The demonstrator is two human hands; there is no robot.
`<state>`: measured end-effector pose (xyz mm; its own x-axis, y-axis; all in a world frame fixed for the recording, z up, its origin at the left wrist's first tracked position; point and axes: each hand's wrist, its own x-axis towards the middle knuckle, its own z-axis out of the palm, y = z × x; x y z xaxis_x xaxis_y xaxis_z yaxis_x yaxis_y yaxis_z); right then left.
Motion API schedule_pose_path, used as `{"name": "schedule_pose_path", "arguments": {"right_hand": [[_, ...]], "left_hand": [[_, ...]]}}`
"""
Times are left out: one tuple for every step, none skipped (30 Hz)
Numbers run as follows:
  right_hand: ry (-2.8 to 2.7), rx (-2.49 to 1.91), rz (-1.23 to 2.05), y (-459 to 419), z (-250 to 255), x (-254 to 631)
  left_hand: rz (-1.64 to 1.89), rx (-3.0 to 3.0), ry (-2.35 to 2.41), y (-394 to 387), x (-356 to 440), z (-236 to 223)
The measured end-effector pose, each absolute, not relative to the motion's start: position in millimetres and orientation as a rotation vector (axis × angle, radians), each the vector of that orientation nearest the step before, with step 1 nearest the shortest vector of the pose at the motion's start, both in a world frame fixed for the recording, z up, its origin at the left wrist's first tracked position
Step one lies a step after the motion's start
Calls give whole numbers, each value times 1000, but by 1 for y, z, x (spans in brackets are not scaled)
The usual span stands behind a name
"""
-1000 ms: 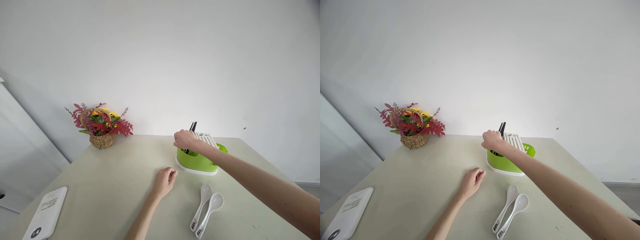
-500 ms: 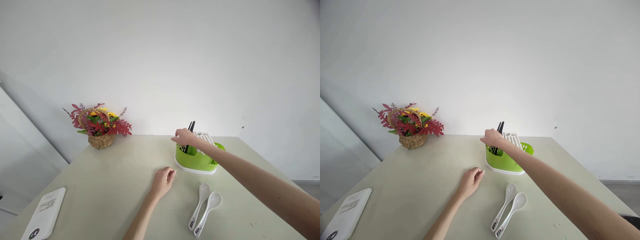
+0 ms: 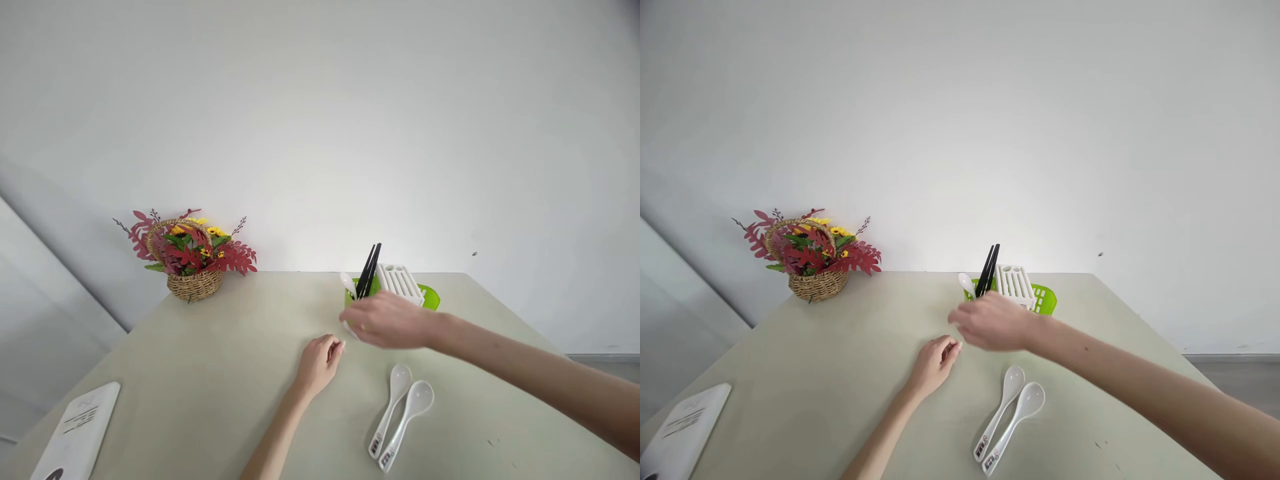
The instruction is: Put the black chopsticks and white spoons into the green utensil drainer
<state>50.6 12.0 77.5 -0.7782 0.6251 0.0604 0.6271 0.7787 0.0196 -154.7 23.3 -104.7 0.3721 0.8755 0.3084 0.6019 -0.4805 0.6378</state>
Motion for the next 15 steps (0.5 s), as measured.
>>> {"name": "schedule_pose_path", "arguments": {"right_hand": [[-2985,-930,-105,-1,70,55],[-3044,-865,-146,-13,61,59],[-3081,-831,-195,-24,50,65],[-3108,-811,-218,-33,39,70],[-3116,-828,-229,-41,28,77],[-3101,-872,-238,-46,18,84],[-3065,-941,-240,-49,10,91],[-3035,-1012,-232,-50,3,99],[-3010,-1094,-225,-51,-2,107],[-2978,-1193,-204,-50,-6,115],[-2943,-1295,-177,-50,-8,122],[-2906,-1395,-137,-49,-11,130],[-2867,-1488,-84,-49,-13,136],[-2830,-1570,-21,-49,-15,142],[-2798,-1642,47,-50,-18,147]], "left_hand": [[875,2221,1286,23,-155,-104],[872,2223,1288,23,-155,-104],[871,2223,1287,22,-154,-103],[872,2221,1283,22,-154,-103],[874,2218,1279,22,-154,-103],[876,2215,1277,22,-154,-103],[878,2213,1277,23,-154,-103],[879,2211,1280,23,-154,-104],[881,2211,1282,23,-155,-104],[882,2211,1282,24,-155,-104],[882,2210,1281,24,-155,-105],[883,2210,1279,25,-155,-105],[884,2210,1277,25,-155,-105],[886,2209,1275,25,-155,-105],[886,2208,1274,25,-155,-105]]}}
